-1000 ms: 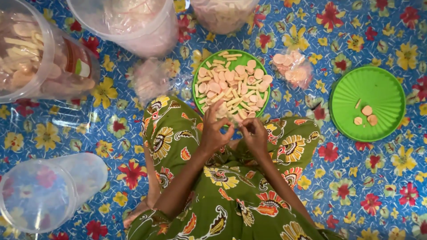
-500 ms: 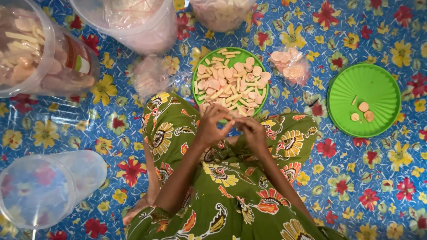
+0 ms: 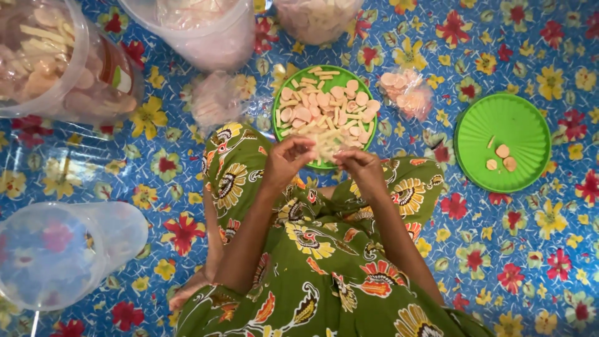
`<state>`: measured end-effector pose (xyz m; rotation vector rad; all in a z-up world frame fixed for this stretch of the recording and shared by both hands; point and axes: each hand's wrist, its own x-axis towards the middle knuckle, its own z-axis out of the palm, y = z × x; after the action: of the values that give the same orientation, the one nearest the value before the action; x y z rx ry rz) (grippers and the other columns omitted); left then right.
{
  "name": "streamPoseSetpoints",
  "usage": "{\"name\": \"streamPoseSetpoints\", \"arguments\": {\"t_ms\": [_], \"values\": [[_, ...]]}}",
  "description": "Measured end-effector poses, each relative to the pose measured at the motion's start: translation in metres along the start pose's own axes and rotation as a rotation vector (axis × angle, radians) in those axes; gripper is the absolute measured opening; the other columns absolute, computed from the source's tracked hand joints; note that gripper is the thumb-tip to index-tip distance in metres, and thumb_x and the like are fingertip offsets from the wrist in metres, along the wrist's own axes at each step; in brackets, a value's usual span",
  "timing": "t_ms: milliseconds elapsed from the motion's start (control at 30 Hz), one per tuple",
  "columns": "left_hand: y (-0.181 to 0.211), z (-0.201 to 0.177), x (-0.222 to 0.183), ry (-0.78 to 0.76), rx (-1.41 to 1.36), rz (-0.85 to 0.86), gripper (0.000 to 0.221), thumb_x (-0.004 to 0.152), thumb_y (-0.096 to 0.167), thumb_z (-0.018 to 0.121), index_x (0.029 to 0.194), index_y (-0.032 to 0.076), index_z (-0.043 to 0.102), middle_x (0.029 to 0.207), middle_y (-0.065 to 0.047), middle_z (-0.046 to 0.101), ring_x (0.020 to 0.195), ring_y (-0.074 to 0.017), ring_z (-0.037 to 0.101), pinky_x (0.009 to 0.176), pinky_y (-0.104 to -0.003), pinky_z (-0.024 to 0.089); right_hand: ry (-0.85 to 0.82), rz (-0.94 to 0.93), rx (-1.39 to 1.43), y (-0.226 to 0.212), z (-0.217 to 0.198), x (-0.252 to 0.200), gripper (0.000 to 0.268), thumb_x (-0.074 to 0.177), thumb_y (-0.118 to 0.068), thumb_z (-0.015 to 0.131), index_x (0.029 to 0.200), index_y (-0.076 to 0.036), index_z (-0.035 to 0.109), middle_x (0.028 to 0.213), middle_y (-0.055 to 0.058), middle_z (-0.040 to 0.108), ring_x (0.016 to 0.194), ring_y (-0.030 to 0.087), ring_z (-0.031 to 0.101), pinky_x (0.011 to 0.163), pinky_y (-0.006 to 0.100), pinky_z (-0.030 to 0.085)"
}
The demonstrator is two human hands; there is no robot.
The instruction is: Peeling or scraping individual food slices using fingers while sitting on the floor.
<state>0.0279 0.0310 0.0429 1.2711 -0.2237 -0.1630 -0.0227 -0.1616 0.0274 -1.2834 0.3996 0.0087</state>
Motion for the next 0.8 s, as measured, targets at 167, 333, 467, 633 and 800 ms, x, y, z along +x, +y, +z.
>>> {"name": "streamPoseSetpoints", "arguments": {"t_ms": [167,333,467,633,800], "values": [[-0.010,-0.012,-0.012,-0.163,-0.022,-0.148,0.038,0.071,0.002,0.078,0.107,0.005,0.066,0.106,-0.007,0.058,0.089,-0.0135,0.061,0.081,-0.027,0.054,-0.187,-0.084,-0.251,-0.014,0.009,-0.014,0.017,0.081,0.010,0.059,0.091,0.002,0.069,0.083,0.011,0.065,0.067,0.014,0.061,0.064,0.028,0.055],[-0.030,-0.016,-0.030,-0.148,-0.085,-0.262,0.039,0.068,-0.002,0.078,0.105,0.000,0.067,0.097,-0.011,0.066,0.084,-0.0123,0.062,0.074,-0.027,0.056,-0.261,-0.046,-0.322,-0.016,0.015,-0.027,0.024,0.082,0.009,0.056,0.099,-0.001,0.069,0.079,0.008,0.063,0.067,0.014,0.059,0.064,0.029,0.054],[-0.024,-0.012,-0.027,-0.124,-0.080,-0.302,0.031,0.070,-0.001,0.076,0.100,-0.001,0.068,0.086,-0.014,0.070,0.072,-0.0139,0.066,0.065,-0.026,0.058,-0.221,0.085,-0.273,-0.023,0.021,-0.033,0.026,0.086,0.003,0.055,0.108,-0.002,0.066,0.079,0.004,0.061,0.068,0.010,0.059,0.067,0.025,0.054],[-0.029,-0.011,-0.016,0.002,-0.037,-0.312,0.027,0.071,0.005,0.078,0.096,0.001,0.070,0.080,-0.014,0.070,0.063,-0.0138,0.066,0.061,-0.026,0.057,-0.203,0.068,-0.344,-0.014,0.008,-0.023,0.024,0.087,-0.008,0.060,0.111,-0.006,0.066,0.077,0.002,0.061,0.067,0.007,0.057,0.063,0.021,0.051],[-0.031,-0.018,-0.001,0.240,-0.022,-0.321,0.024,0.073,0.008,0.079,0.095,0.004,0.070,0.080,-0.013,0.070,0.064,-0.0143,0.067,0.059,-0.024,0.057,-0.107,-0.063,-0.590,0.019,-0.025,0.009,0.022,0.085,-0.014,0.068,0.107,-0.013,0.069,0.075,0.006,0.064,0.065,0.010,0.058,0.059,0.023,0.049]]}}
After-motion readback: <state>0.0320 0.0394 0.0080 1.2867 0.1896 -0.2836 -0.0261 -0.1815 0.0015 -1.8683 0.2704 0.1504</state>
